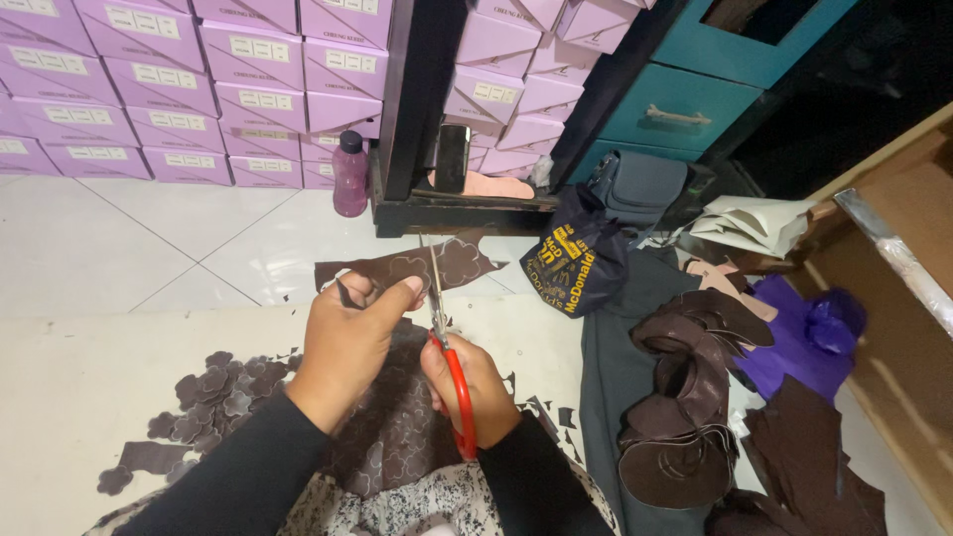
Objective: The person uses red-handled scissors to cut a dark brown patterned sheet into small cloud-shaped pieces. The cut pieces accumulate on the floor to the left while the person continues cutting along the pre-drawn outlines.
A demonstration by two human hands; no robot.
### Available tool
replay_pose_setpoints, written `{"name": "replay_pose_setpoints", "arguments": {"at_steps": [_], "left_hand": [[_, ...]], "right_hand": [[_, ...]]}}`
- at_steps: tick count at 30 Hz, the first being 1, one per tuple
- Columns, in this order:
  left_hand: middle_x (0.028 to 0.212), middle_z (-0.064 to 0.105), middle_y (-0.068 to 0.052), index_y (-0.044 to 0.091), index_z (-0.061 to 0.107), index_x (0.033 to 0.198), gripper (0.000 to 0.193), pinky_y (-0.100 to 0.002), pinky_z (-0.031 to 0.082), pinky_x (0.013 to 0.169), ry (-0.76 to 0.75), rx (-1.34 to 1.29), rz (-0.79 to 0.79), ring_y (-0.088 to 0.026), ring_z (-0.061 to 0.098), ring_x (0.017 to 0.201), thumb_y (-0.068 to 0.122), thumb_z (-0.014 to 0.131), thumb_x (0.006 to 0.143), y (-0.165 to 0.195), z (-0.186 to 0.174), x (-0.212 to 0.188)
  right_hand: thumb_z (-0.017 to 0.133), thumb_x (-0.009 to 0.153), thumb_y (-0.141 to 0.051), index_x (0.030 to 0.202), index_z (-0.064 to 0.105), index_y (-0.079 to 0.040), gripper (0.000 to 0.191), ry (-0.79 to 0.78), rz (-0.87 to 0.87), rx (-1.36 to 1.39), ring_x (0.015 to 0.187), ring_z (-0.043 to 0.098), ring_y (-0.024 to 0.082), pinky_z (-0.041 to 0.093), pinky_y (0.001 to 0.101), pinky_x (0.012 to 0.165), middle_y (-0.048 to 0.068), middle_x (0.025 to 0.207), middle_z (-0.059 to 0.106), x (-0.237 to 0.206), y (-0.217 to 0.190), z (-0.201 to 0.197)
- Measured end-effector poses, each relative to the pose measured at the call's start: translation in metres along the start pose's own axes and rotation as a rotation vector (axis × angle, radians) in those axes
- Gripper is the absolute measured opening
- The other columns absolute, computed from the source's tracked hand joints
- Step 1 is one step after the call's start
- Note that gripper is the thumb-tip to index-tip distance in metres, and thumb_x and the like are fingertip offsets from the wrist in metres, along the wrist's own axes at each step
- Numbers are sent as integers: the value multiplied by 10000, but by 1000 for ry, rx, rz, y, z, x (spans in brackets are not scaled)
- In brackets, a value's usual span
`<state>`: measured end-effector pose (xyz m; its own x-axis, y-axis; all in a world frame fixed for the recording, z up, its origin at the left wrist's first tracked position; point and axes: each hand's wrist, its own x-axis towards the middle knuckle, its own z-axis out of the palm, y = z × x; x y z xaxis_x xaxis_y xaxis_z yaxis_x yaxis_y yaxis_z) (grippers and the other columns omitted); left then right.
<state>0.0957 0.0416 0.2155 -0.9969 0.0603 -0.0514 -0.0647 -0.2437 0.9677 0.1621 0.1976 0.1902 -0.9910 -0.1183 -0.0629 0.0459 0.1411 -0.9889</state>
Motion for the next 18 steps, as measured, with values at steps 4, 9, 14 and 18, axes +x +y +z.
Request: {"name": "replay_pose_setpoints", "arguments": {"at_steps": [4,9,14,18], "left_hand": [[761,702,-75,43,536,737,301,-233,533,690,-12,-88,-10,-127,732,798,183,776,854,4,-2,0],[769,724,-82,14,566,746,279,-235,522,677,-14,-51,10,-111,701,756,179,763,854,8,-3,1],[759,729,-71,-22,684,791,227,-242,484,635,-28,-1,-1,-97,626,677,186,750,854,9,-6,3],[770,746,-71,-25,685,779,228,-237,491,643,-52,6,15,-89,639,686,181,750,853,12,-9,4]], "right_hand": [[513,1060,-428,863,521,-70,408,-23,-35,5,552,458,84,391,251,523,-16,627,477,0,2,0],[534,1059,-416,844,509,-73,405,-22,-19,63,500,414,73,348,242,472,-29,595,449,0,4,-1],[548,1038,-410,881,529,-76,370,-50,4,90,497,407,64,341,237,459,-36,601,450,-1,2,-4],[552,1040,-415,874,524,-76,379,-62,32,77,507,410,55,338,228,461,-40,615,458,-4,0,-7]]}}
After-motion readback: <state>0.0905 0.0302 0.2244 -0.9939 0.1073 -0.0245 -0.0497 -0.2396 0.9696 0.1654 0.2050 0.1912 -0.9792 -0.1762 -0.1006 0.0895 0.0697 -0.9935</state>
